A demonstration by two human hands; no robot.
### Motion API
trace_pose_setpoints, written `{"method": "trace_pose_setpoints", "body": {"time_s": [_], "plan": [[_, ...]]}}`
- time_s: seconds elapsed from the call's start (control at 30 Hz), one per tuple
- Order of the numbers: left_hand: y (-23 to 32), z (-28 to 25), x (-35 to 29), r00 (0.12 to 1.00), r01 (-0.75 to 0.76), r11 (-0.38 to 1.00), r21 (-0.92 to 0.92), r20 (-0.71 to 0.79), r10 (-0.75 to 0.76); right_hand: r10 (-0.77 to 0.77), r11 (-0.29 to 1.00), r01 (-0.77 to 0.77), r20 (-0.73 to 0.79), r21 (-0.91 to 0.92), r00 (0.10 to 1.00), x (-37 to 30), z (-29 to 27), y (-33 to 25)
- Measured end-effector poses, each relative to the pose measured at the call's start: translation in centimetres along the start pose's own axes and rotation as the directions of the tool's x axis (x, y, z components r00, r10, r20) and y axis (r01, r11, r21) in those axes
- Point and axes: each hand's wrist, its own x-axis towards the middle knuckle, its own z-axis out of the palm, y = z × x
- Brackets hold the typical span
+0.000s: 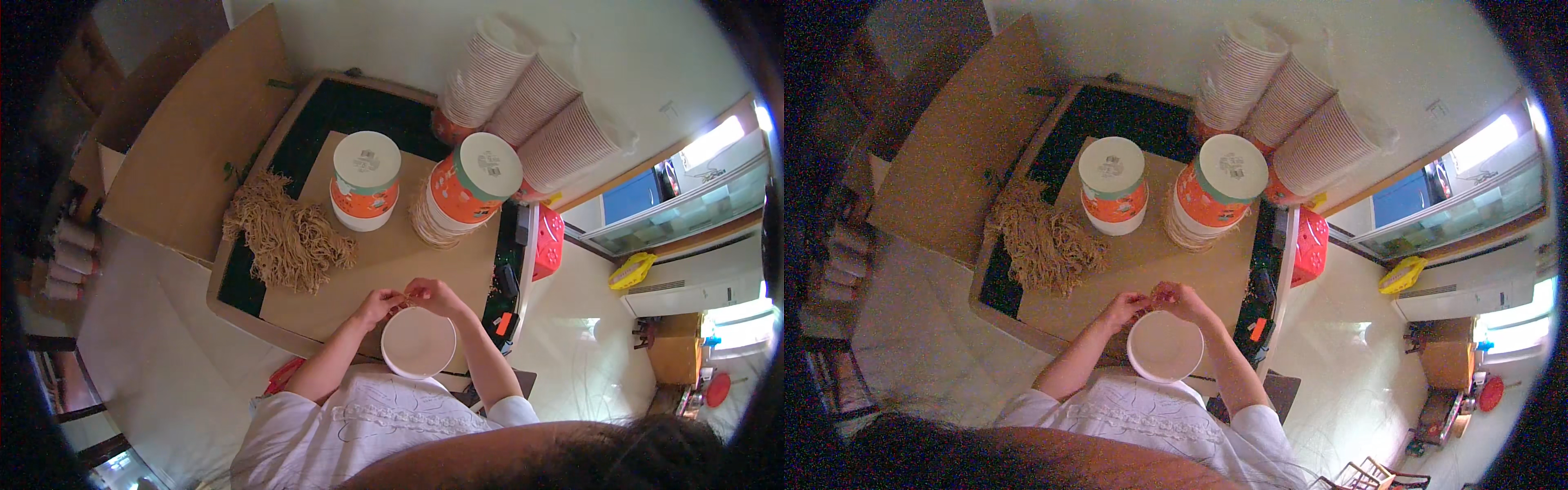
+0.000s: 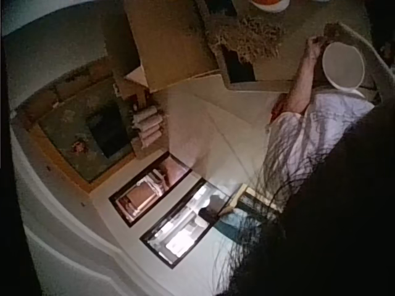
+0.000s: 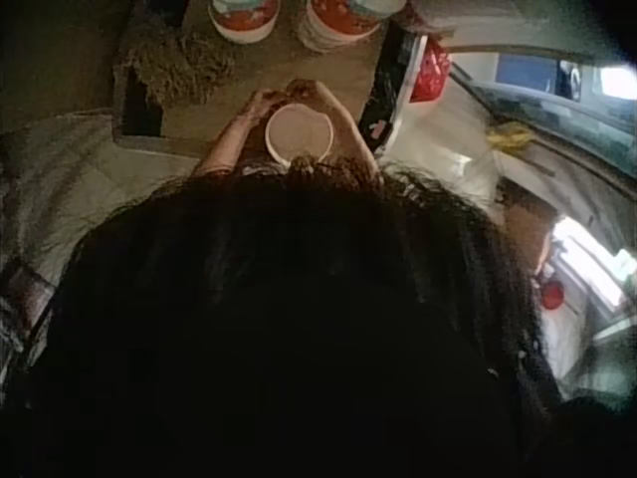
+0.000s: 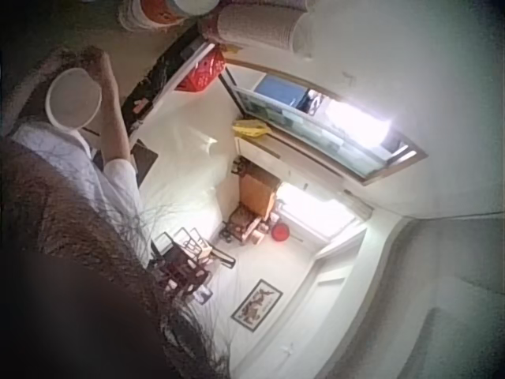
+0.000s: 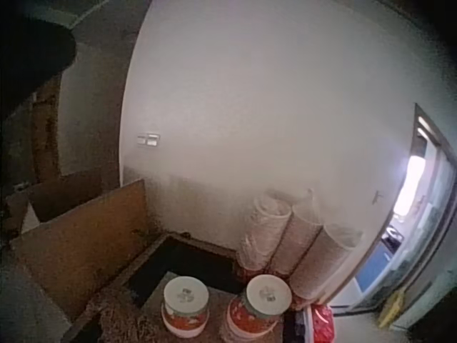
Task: Packing plastic containers with shredded paper at a workspace.
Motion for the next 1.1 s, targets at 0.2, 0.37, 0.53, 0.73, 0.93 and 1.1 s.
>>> {"method": "trace_pose_setpoints", "body": {"time_s": [0.2,0.37,0.53,0.73,0.93,1.1], "plan": [[0.1,0.0,0.0,1.0,0.021,0.994,0.106,-0.008,-0.02,-0.011,0.994,0.013,0.018,-0.112,1.0,-0.2,-0.4,-0.8],[-0.3,-0.4,0.0,1.0,-0.008,0.999,0.037,0.025,0.007,-0.023,0.999,0.023,0.007,-0.042,1.0,-0.3,-0.4,0.0],[0.1,-0.4,0.0,0.999,0.016,1.0,0.009,0.051,-0.016,-0.007,1.0,0.007,0.008,-0.007,1.0,-0.3,-0.2,0.5],[0.4,0.0,0.0,0.998,-0.054,0.994,0.1,0.046,0.05,0.043,0.999,-0.042,-0.027,0.022,0.999,-0.2,-0.1,1.6],[-0.5,-0.5,0.4,0.998,-0.054,0.994,0.1,0.043,0.05,0.116,0.992,-0.118,-0.043,-0.052,0.992,-0.5,0.3,1.8],[0.4,0.2,-0.1,0.998,-0.067,0.993,0.098,0.023,0.065,0.16,0.987,-0.159,-0.075,0.021,0.984,-0.5,0.9,2.6]]}}
